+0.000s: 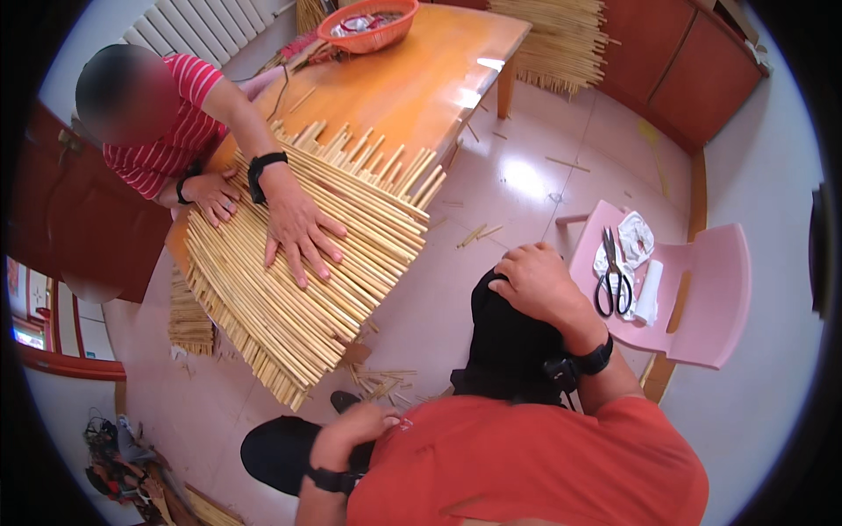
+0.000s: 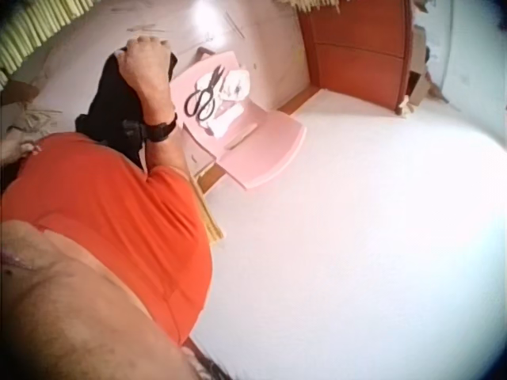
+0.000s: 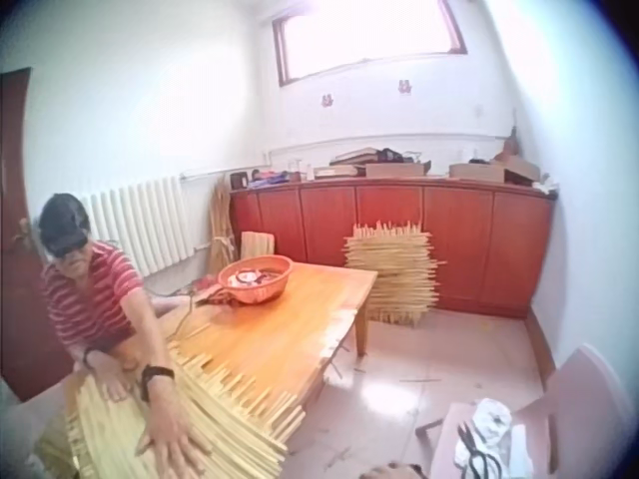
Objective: The person is assembling or weaving a mat using wooden sticks, thread, and a needle.
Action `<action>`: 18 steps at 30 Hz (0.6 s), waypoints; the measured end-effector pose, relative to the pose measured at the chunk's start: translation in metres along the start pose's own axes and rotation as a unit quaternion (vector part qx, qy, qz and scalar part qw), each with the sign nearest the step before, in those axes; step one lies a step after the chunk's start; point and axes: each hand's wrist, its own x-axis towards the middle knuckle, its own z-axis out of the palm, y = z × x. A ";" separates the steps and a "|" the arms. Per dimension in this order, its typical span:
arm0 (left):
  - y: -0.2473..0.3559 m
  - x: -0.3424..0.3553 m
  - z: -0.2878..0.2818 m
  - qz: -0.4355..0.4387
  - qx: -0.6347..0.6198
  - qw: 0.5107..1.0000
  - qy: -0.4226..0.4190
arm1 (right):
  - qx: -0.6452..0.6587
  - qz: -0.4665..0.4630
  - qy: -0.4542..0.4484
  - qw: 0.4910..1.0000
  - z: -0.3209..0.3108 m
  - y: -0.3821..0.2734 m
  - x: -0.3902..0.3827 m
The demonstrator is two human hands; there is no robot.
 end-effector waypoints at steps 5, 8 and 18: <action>0.114 -0.079 -0.177 0.226 -0.038 0.964 0.131 | 0.071 -0.020 0.152 0.986 0.004 0.004 -0.013; 0.146 -0.056 -0.286 0.249 0.015 0.918 0.307 | 0.181 -0.048 0.308 0.933 0.013 0.011 -0.035; 0.143 0.217 -0.566 0.108 0.287 0.731 0.610 | 0.204 0.090 0.229 0.947 0.008 0.056 -0.049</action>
